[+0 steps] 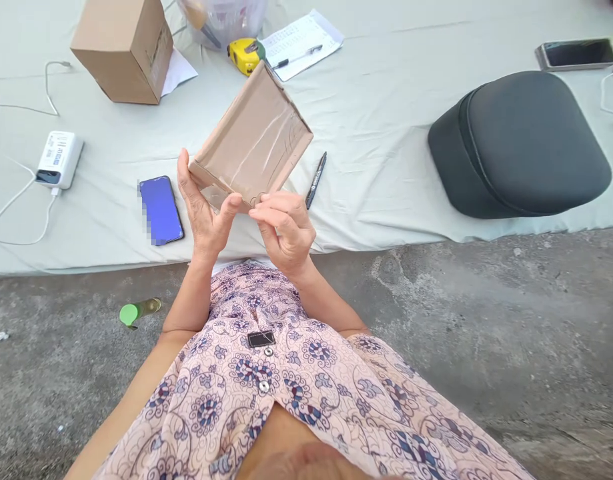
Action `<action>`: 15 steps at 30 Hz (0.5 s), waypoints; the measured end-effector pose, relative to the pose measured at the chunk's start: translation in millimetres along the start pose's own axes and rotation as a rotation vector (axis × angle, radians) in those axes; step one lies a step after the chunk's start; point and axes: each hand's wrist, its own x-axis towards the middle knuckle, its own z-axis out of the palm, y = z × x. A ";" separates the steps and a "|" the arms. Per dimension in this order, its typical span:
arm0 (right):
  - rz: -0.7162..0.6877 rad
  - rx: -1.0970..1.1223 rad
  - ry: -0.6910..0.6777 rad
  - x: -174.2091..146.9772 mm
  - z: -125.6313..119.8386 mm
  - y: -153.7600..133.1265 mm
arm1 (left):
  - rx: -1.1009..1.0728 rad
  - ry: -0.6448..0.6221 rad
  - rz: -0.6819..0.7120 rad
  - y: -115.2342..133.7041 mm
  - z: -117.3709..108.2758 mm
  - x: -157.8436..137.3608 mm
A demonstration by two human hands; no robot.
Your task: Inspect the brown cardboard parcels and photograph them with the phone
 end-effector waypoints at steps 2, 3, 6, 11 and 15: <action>-0.057 0.037 -0.008 0.3 0.9 -0.1 | -0.004 -0.020 -0.001 5.9 1.0 -1.1; -0.086 0.062 -0.011 0.6 0.6 1.3 | -0.002 -0.025 -0.009 7.5 1.2 -1.6; -0.092 0.087 -0.038 3.9 -3.9 9.0 | 0.019 -0.019 -0.056 6.7 0.1 -1.9; 0.113 -0.007 0.016 17.9 -18.1 21.7 | -0.012 -0.101 -0.070 -1.5 -7.3 0.5; 0.161 0.000 0.005 22.5 -24.5 33.9 | -0.036 -0.144 -0.107 -6.5 -13.9 2.6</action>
